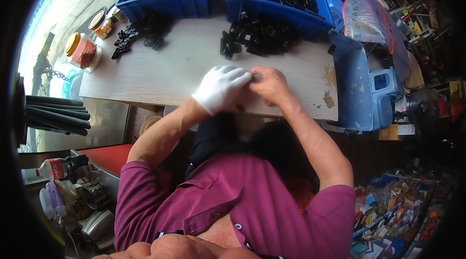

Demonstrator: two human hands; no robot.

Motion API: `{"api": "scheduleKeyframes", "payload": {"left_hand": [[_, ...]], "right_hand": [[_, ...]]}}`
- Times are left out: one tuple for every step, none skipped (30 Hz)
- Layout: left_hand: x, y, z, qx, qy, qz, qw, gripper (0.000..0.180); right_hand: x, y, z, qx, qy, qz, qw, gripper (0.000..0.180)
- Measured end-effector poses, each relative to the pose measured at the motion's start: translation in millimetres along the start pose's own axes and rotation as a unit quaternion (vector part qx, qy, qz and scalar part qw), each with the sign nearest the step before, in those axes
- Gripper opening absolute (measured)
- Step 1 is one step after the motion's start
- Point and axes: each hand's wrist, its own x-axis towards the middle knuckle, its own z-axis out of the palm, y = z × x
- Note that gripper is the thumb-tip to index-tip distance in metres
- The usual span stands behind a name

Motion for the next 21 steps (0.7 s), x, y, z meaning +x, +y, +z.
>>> {"api": "scheduleKeyframes", "payload": {"left_hand": [[-1.8, 0.7, 1.3, 0.007, -0.012, -0.001, 1.0, 0.035], [-1.0, 2.6, -0.2, 0.013, -0.023, -0.001, 1.0, 0.036], [-0.6, 4.9, -2.6, 0.009, -0.033, -0.006, 0.999, 0.039], [-1.6, 7.1, -3.7, 0.01, -0.031, -0.005, 0.999, 0.039], [-3.1, 8.9, -3.9, 0.006, -0.029, -0.011, 0.999, 0.04], [-4.1, 9.9, -3.1, 0.001, -0.029, -0.016, 0.999, 0.041], [-7.1, 7.2, -0.9, -0.015, -0.003, -0.016, 1.0, 0.039], [-10.9, 2.7, 0.3, -0.031, 0.021, -0.015, 0.999, 0.037], [-6.8, 5.8, -13.7, -0.05, 0.05, -0.045, 0.996, 0.031], [-6.1, 0.0, -23.4, -0.011, 0.096, -0.073, 0.993, 0.031], [-12.3, -16.6, -36.0, 0.022, 0.145, -0.086, 0.985, 0.032], [-19.3, -34.1, -45.4, 0.088, 0.2, -0.107, 0.97, 0.033], [-31.0, -61.8, -52.0, 0.186, 0.216, -0.162, 0.945, 0.034], [-43.6, -88.5, -58.6, 0.252, 0.212, -0.197, 0.924, 0.036], [-56.8, -110.7, -63.3, 0.29, 0.182, -0.247, 0.906, 0.034], [-71.4, -132.0, -67.4, 0.322, 0.11, -0.282, 0.897, 0.029], [-70.8, -138.6, -65.6, 0.321, 0.067, -0.296, 0.897, 0.028], [-71.2, -141.4, -65.9, 0.325, 0.021, -0.31, 0.893, 0.027], [-72.1, -141.6, -63.7, 0.328, 0.064, -0.287, 0.898, 0.024], [-74.1, -140.6, -62.7, 0.327, 0.063, -0.286, 0.899, 0.024], [-73.2, -138.4, -61.2, 0.304, 0.081, -0.262, 0.913, 0.024]], "right_hand": [[0.2, 1.0, 0.8, -0.002, -0.001, -0.003, 1.0, 0.032], [1.2, 5.1, 0.3, 0.003, 0.004, -0.012, 1.0, 0.029], [1.7, 8.0, 0.7, 0.008, 0.01, -0.02, 1.0, 0.026], [1.9, 10.1, 1.9, 0.007, 0.011, -0.022, 1.0, 0.026], [1.9, 11.4, 2.9, 0.014, 0.012, -0.021, 1.0, 0.026], [1.4, 12.5, 3.5, 0.021, 0.013, -0.019, 1.0, 0.026], [1.0, 13.2, 4.4, 0.021, 0.015, -0.019, 0.999, 0.026], [1.2, 13.6, 5.2, 0.023, 0.013, -0.02, 0.999, 0.025], [-0.1, 14.8, 1.8, 0.026, 0.018, -0.02, 0.999, 0.025], [-1.7, 14.3, -3.2, 0.014, 0.021, 0.004, 1.0, 0.034], [-4.0, 20.4, -5.8, 0.053, 0.039, 0.015, 0.998, 0.034], [-2.9, 27.2, -8.8, 0.092, 0.056, 0.024, 0.994, 0.035], [-3.3, 31.7, -13.8, 0.143, 0.042, 0.013, 0.989, 0.043], [-2.2, 36.3, -18.1, 0.161, 0.061, 0.027, 0.985, 0.044], [-0.6, 40.0, -23.0, 0.178, 0.078, 0.041, 0.98, 0.045], [-0.1, 42.9, -29.4, 0.196, 0.113, 0.045, 0.973, 0.045], [0.9, 54.3, -43.2, 0.227, 0.153, 0.053, 0.96, 0.046], [3.6, 65.2, -55.4, 0.26, 0.189, 0.059, 0.945, 0.047], [6.0, 75.3, -69.8, 0.286, 0.228, 0.059, 0.929, 0.048], [10.4, 83.4, -81.3, 0.298, 0.282, 0.083, 0.908, 0.047], [8.8, 90.7, -92.1, 0.317, 0.334, 0.078, 0.885, 0.043]]}}
